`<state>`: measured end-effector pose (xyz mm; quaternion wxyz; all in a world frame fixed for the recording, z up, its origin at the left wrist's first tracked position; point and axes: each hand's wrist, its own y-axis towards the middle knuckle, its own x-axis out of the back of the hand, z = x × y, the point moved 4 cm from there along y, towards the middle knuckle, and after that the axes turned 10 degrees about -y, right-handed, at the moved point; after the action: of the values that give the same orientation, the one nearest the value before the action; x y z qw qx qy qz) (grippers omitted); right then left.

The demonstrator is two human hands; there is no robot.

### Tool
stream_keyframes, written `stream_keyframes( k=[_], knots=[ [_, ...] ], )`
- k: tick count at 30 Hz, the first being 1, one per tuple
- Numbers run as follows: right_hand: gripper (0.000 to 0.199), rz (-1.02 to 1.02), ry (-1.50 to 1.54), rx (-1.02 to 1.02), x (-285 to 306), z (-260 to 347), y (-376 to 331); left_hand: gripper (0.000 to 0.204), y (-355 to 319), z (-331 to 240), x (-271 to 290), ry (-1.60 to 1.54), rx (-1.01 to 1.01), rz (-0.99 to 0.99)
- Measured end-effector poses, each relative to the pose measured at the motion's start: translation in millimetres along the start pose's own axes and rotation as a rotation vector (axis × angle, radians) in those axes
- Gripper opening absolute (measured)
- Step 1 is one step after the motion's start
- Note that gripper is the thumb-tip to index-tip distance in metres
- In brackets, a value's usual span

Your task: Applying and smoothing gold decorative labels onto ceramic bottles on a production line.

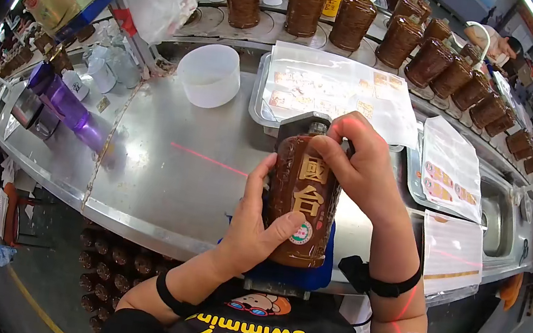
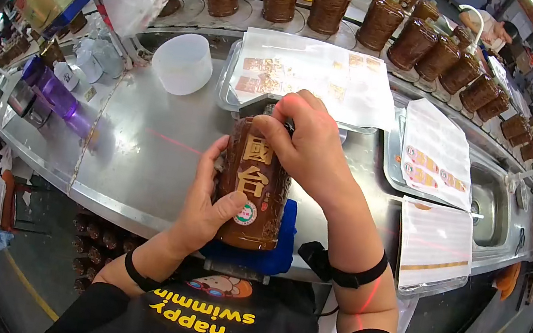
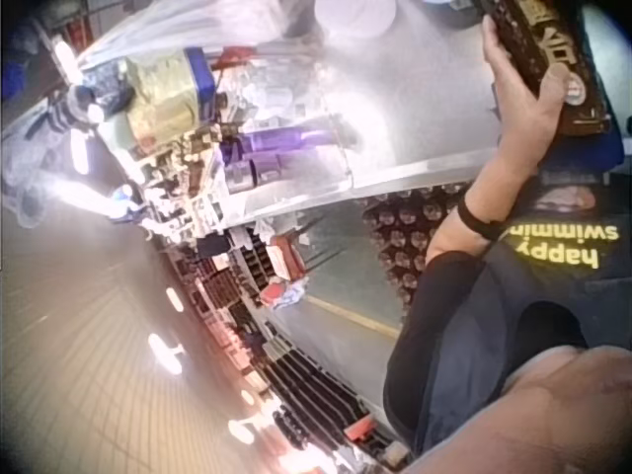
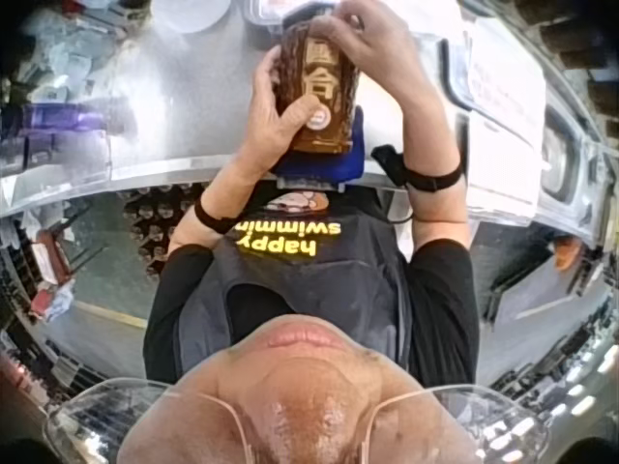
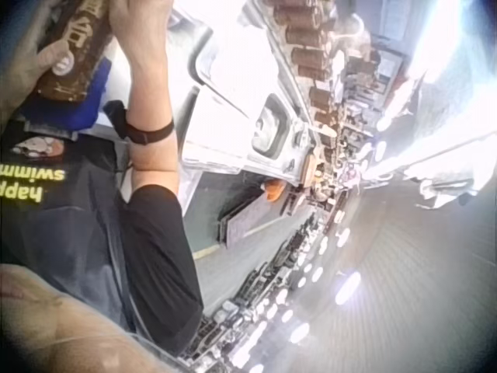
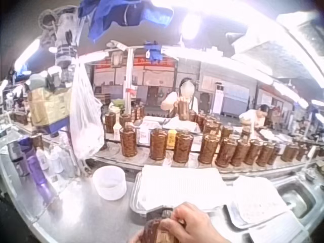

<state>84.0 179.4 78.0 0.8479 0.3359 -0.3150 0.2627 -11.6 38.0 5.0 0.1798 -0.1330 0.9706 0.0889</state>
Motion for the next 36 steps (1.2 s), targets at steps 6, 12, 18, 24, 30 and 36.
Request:
stream_keyframes(
  k=[6,12,18,24,30,36],
  knots=[
    [0.023,-0.033,-0.016,0.027,-3.5,1.9,0.3,0.081,0.4,2.0,6.1,0.075,-0.041,0.006],
    [0.017,-0.089,0.039,0.027,-8.4,-2.0,0.6,0.079,3.0,-1.7,7.9,0.074,-0.053,0.002],
    [0.031,-0.172,0.024,-0.035,5.8,-9.4,-41.9,0.082,7.4,-4.3,12.0,0.061,-0.075,0.012],
    [0.053,-0.012,0.200,-0.150,-16.0,-2.0,-83.3,0.082,6.4,-6.3,12.7,-0.050,-0.033,0.049],
    [0.065,-0.029,0.210,-0.156,-18.9,-7.2,-90.2,0.081,5.0,-4.2,8.2,-0.033,0.014,0.047],
    [0.070,-0.056,0.183,-0.079,-18.0,-5.5,-89.6,0.081,5.5,-4.7,10.7,0.063,-0.034,0.018]
  ],
)
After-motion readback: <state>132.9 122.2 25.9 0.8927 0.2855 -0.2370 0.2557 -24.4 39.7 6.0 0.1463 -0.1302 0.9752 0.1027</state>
